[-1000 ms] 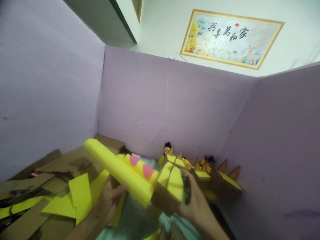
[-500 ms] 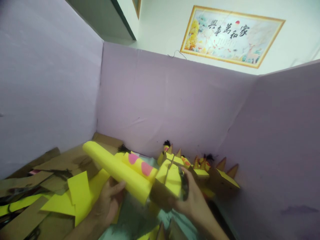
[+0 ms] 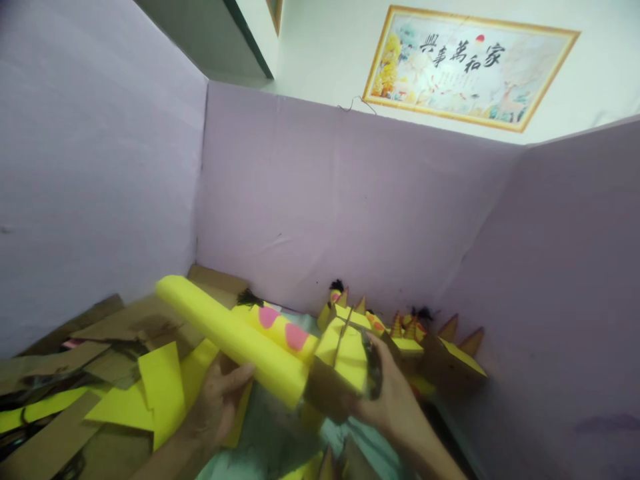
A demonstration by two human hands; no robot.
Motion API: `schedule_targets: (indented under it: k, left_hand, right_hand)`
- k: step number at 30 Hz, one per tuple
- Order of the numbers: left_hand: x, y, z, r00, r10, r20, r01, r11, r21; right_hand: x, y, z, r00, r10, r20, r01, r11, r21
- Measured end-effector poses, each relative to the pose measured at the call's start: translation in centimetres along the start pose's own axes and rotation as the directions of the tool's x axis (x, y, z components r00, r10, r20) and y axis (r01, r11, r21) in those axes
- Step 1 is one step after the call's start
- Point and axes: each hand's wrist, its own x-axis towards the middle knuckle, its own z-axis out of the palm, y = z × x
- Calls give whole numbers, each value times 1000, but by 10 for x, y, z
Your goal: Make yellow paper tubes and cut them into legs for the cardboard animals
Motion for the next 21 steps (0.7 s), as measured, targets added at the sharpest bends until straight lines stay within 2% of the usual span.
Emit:
schedule_targets:
  k: [4, 12, 17, 21]
  left_hand:
    - [2, -2, -3, 1000, -15, 5, 15, 1000, -20]
    - [0, -8, -1, 992, -110, -56, 99, 980, -175]
    - [-4, -17, -9, 976, -167, -140, 146, 979, -145]
    - [-6, -18, -13, 974, -171, -148, 155, 982, -112]
  right_hand:
    - [0, 2, 0, 1000, 5, -13, -5, 1000, -5]
    - [1, -13, -1, 998, 54, 9, -54, 998, -22]
    - [2, -15, -2, 998, 58, -33, -58, 998, -2]
    - [4, -21, -3, 995, 93, -20, -93, 996, -5]
